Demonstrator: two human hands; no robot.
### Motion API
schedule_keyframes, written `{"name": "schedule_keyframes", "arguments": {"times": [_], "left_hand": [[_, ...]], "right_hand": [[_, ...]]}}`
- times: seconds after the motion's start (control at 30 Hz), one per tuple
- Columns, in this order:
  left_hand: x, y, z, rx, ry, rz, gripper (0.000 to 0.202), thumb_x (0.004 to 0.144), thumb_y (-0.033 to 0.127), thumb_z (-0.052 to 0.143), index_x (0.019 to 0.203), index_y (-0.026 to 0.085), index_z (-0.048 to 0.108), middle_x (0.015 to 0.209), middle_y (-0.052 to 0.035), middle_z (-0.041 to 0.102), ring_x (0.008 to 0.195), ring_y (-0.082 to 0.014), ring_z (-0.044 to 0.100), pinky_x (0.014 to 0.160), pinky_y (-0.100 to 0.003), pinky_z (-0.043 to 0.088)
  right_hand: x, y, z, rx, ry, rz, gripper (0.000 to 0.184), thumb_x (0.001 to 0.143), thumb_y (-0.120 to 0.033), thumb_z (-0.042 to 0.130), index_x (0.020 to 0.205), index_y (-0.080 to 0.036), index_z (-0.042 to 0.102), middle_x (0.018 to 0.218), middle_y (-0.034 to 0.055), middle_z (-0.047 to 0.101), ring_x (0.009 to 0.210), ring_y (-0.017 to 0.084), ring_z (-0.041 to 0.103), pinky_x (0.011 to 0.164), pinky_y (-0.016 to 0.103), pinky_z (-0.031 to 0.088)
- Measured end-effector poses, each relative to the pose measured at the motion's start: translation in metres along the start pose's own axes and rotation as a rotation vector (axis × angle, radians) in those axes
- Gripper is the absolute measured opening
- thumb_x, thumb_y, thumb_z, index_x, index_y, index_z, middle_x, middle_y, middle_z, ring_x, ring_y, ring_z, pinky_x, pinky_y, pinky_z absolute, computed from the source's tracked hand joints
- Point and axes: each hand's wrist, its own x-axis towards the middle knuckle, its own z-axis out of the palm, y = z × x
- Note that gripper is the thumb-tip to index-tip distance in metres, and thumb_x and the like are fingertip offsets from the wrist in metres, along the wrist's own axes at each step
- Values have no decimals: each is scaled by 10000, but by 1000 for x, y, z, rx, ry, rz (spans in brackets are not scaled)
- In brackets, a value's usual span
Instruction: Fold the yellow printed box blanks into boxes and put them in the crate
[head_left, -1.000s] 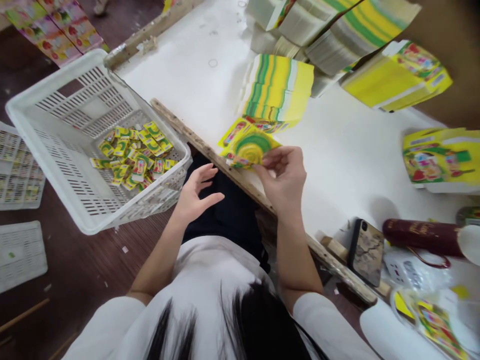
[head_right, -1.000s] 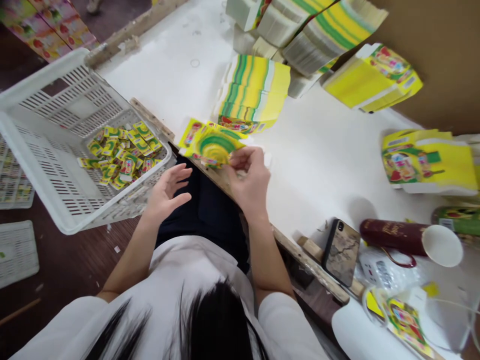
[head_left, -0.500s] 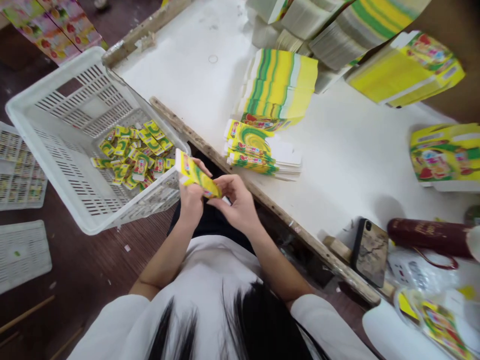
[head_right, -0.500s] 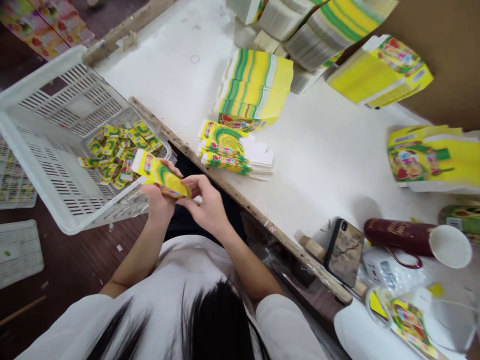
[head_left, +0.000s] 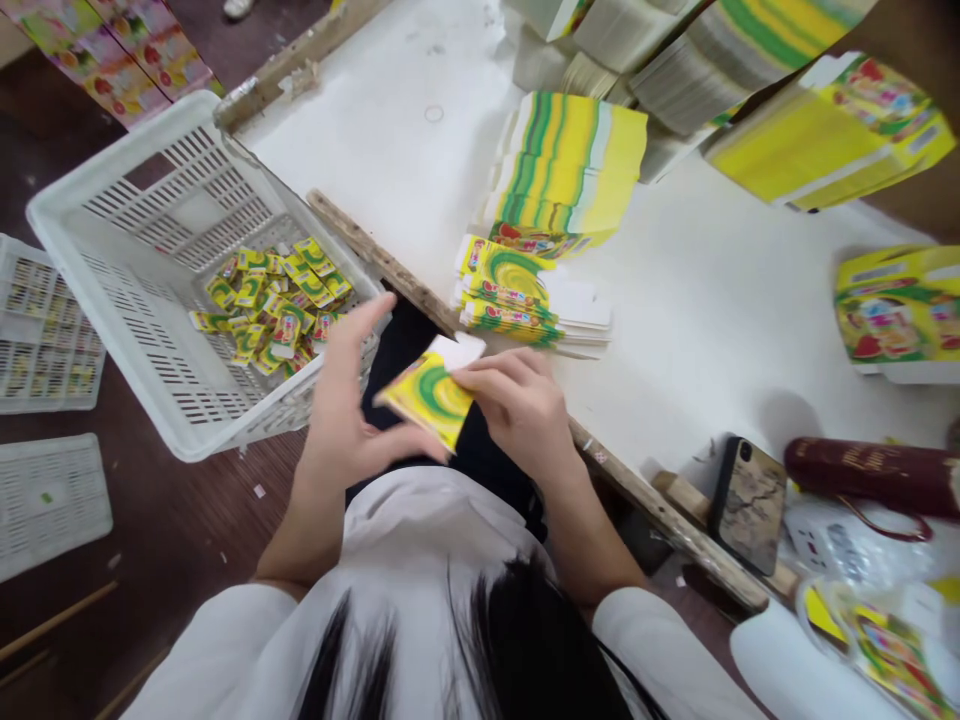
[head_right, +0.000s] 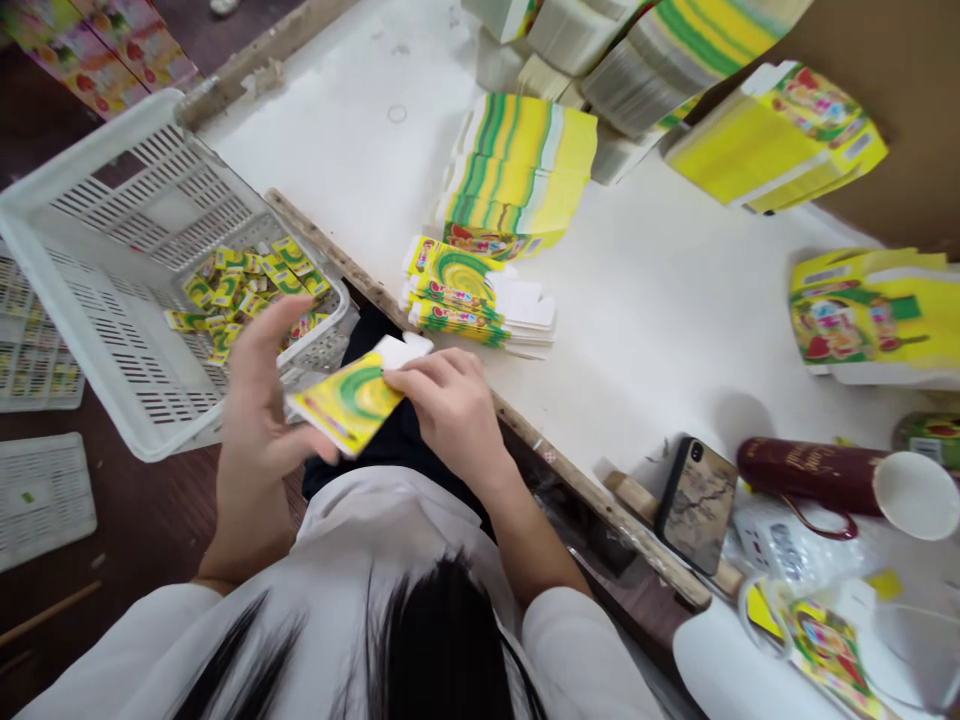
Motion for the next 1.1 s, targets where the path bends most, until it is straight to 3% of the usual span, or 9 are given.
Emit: {"name": "schedule_keyframes", "arguments": {"times": [0.1, 0.27, 0.47, 0.57, 0.63, 0.73, 0.8, 0.93, 1.1], "left_hand": [[-2, 10, -14, 108, -388, 41, 1107, 676, 707, 785, 1573, 256, 318, 1548, -177, 465, 1428, -408, 446, 1224, -618, 304], [-1, 6, -32, -184, -608, -25, 1180, 584, 911, 621, 1533, 240, 422, 1505, -172, 536, 1359, -390, 539, 1162, -538, 433], [2, 1, -14, 339, -586, -236, 908, 718, 617, 805, 1443, 162, 501, 1445, -198, 594, 1323, -392, 572, 1153, -594, 400], [0, -4, 4, 270, -616, -265, 726, 775, 398, 803, 1392, 165, 499, 1370, -154, 645, 1225, -321, 644, 1054, -485, 506], [-3, -8, 15, 185, -490, -331, 646, 785, 342, 781, 1340, 191, 485, 1251, -96, 687, 1095, -263, 694, 939, -402, 558], [-5, -11, 28, 190, -213, -381, 689, 725, 409, 829, 1266, 209, 452, 1118, -53, 680, 984, -245, 702, 835, -364, 565], [-6, -12, 35, 195, -157, -337, 762, 663, 454, 873, 1243, 225, 436, 1084, -43, 670, 961, -247, 700, 809, -358, 563], [-9, -18, 46, 163, -157, -214, 816, 644, 470, 884, 1266, 246, 405, 1103, -53, 659, 961, -255, 700, 786, -366, 567], [-13, -25, 52, 180, -117, -59, 802, 744, 459, 828, 1362, 267, 355, 1221, -80, 629, 1020, -242, 695, 821, -357, 570]], "right_hand": [[-1, 0, 0, -119, -16, -40, 215, 973, -126, 571, 998, -253, 742, 923, 35, 768, 860, 209, 605, 813, 379, 451], [-5, 2, -1, -255, -5, -20, 224, 963, -118, 593, 1014, -261, 757, 869, 26, 748, 851, 209, 567, 811, 374, 427], [-3, -9, 7, -250, -98, -146, 207, 960, -120, 607, 1032, -238, 762, 828, 30, 706, 843, 205, 536, 825, 360, 448], [0, -10, 6, -215, -15, -148, 215, 949, -126, 630, 1056, -270, 749, 863, 28, 687, 891, 209, 562, 908, 384, 467], [2, -7, 5, -133, 134, -72, 276, 932, -226, 687, 1200, -291, 697, 1047, 58, 684, 1052, 236, 588, 1023, 430, 461], [0, -4, 10, 108, 371, 150, 700, 894, -497, 705, 1508, -288, 442, 1438, 132, 538, 1375, 315, 475, 1134, 508, 424], [-2, -3, 18, 336, 308, 274, 747, 928, -581, 613, 1559, -275, 358, 1533, 130, 482, 1437, 320, 446, 1143, 508, 439], [-5, -3, 35, 777, 18, 498, 560, 1005, -608, 412, 1398, -247, 583, 1301, 93, 698, 1273, 292, 629, 1081, 466, 527], [-1, -4, 36, 937, -78, 593, 548, 943, -618, 529, 1331, -250, 652, 1246, 74, 729, 1299, 295, 617, 1141, 475, 491]]}}
